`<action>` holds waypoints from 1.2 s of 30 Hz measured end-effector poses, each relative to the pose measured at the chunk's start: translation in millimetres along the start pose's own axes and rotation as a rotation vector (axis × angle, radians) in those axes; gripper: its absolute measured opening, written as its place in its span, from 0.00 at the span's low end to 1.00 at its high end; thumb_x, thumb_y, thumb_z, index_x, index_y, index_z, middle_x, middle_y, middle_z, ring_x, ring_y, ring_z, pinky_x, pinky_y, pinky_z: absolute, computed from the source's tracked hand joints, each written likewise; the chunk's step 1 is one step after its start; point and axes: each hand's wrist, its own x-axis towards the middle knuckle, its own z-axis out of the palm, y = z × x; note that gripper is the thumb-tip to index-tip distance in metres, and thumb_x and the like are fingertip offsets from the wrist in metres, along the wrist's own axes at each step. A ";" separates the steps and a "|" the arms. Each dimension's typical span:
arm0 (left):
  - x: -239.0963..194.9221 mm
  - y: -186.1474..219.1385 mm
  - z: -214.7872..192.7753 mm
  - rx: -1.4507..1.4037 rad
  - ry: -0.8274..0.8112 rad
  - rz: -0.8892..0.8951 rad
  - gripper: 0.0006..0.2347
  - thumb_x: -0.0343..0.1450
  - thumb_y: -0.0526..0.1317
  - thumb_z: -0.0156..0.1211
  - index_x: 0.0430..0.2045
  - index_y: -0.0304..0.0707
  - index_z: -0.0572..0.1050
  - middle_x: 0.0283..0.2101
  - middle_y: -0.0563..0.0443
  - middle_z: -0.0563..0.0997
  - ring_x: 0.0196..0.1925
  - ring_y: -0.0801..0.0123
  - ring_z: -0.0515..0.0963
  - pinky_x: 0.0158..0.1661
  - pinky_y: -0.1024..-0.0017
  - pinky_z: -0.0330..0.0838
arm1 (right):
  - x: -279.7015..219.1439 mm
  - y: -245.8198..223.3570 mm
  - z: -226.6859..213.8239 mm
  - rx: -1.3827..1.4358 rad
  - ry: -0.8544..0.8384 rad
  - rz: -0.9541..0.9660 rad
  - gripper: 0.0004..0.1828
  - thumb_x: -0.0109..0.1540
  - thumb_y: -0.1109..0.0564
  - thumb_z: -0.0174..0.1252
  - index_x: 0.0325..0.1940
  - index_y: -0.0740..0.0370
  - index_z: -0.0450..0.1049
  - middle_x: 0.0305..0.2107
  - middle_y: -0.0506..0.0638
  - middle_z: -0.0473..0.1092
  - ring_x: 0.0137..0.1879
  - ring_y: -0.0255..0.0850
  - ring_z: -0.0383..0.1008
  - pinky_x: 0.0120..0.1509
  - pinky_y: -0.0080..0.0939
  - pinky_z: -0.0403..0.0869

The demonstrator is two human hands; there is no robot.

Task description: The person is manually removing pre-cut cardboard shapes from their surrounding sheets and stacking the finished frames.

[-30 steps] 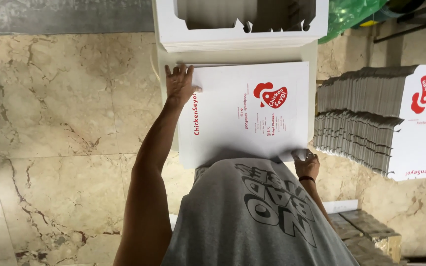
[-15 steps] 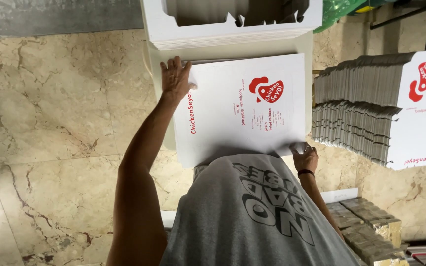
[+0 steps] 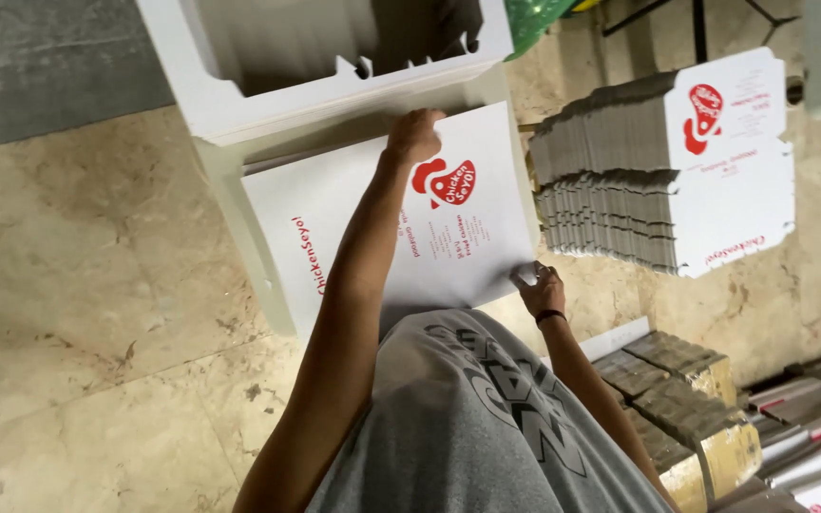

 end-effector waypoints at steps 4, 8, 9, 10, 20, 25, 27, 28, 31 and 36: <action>-37.4 25.4 -32.8 -0.345 0.079 0.082 0.16 0.72 0.36 0.52 0.55 0.48 0.78 0.50 0.44 0.83 0.55 0.50 0.82 0.58 0.55 0.73 | -27.4 -26.1 -34.1 0.165 0.010 -0.103 0.53 0.53 0.39 0.73 0.76 0.62 0.60 0.62 0.62 0.66 0.69 0.58 0.66 0.76 0.56 0.67; -91.8 39.9 -84.9 -0.686 0.090 0.389 0.15 0.73 0.26 0.55 0.54 0.31 0.78 0.53 0.28 0.80 0.60 0.42 0.77 0.61 0.52 0.69 | -47.9 -30.1 -59.7 0.550 0.089 -0.279 0.44 0.60 0.51 0.71 0.75 0.66 0.60 0.52 0.73 0.72 0.62 0.64 0.72 0.64 0.58 0.74; -103.9 45.9 -86.7 -0.683 0.085 0.380 0.15 0.73 0.26 0.55 0.54 0.31 0.78 0.53 0.28 0.80 0.60 0.42 0.77 0.61 0.52 0.69 | -51.3 -20.2 -62.4 0.554 0.081 -0.275 0.44 0.60 0.51 0.71 0.75 0.66 0.60 0.52 0.73 0.72 0.62 0.64 0.72 0.64 0.58 0.74; -110.5 51.2 -97.6 -0.690 0.054 0.400 0.14 0.73 0.26 0.56 0.54 0.30 0.78 0.53 0.29 0.80 0.59 0.46 0.77 0.62 0.52 0.68 | -46.3 -18.0 -65.3 0.584 -0.111 -0.188 0.36 0.60 0.48 0.71 0.68 0.65 0.68 0.47 0.69 0.75 0.58 0.58 0.75 0.61 0.55 0.75; -193.2 36.9 -28.7 0.157 0.131 -0.229 0.38 0.73 0.56 0.61 0.77 0.56 0.47 0.78 0.33 0.50 0.79 0.34 0.47 0.69 0.26 0.34 | 11.1 -18.5 -35.7 0.740 -0.611 -0.091 0.22 0.59 0.53 0.64 0.50 0.74 0.78 0.32 0.67 0.77 0.33 0.56 0.80 0.30 0.49 0.79; -337.0 -42.3 12.7 0.043 0.384 -0.703 0.38 0.73 0.62 0.55 0.77 0.54 0.47 0.79 0.35 0.43 0.79 0.35 0.41 0.67 0.26 0.40 | 13.2 33.2 5.3 0.672 -0.622 -0.074 0.19 0.58 0.55 0.58 0.50 0.68 0.79 0.34 0.68 0.76 0.37 0.58 0.80 0.34 0.53 0.80; -374.1 -74.7 36.5 -0.049 0.487 -0.910 0.43 0.72 0.67 0.52 0.78 0.53 0.39 0.79 0.32 0.39 0.79 0.32 0.37 0.67 0.24 0.31 | 13.6 29.5 -6.0 0.607 -0.607 -0.111 0.22 0.58 0.57 0.54 0.54 0.68 0.78 0.39 0.70 0.76 0.44 0.60 0.80 0.42 0.55 0.79; -396.8 -79.4 45.2 -0.164 0.490 -0.958 0.35 0.73 0.62 0.54 0.73 0.50 0.53 0.70 0.37 0.58 0.73 0.39 0.55 0.65 0.35 0.48 | 3.5 24.9 -13.5 0.622 -0.648 -0.141 0.20 0.59 0.56 0.57 0.51 0.71 0.79 0.36 0.69 0.76 0.41 0.57 0.79 0.41 0.52 0.79; -452.6 -68.5 73.1 -0.256 0.477 -1.011 0.28 0.72 0.51 0.58 0.69 0.47 0.65 0.62 0.40 0.77 0.66 0.45 0.73 0.62 0.46 0.68 | 17.2 57.9 30.3 0.623 -0.713 -0.165 0.17 0.59 0.56 0.59 0.48 0.71 0.80 0.32 0.68 0.77 0.37 0.54 0.80 0.38 0.50 0.79; -479.2 -43.2 90.6 -0.204 0.439 -1.032 0.27 0.70 0.43 0.61 0.69 0.51 0.67 0.60 0.39 0.79 0.65 0.45 0.75 0.61 0.46 0.70 | -6.8 10.2 -45.3 0.627 -0.747 -0.176 0.25 0.62 0.51 0.62 0.52 0.79 0.78 0.40 0.74 0.76 0.44 0.57 0.78 0.46 0.54 0.76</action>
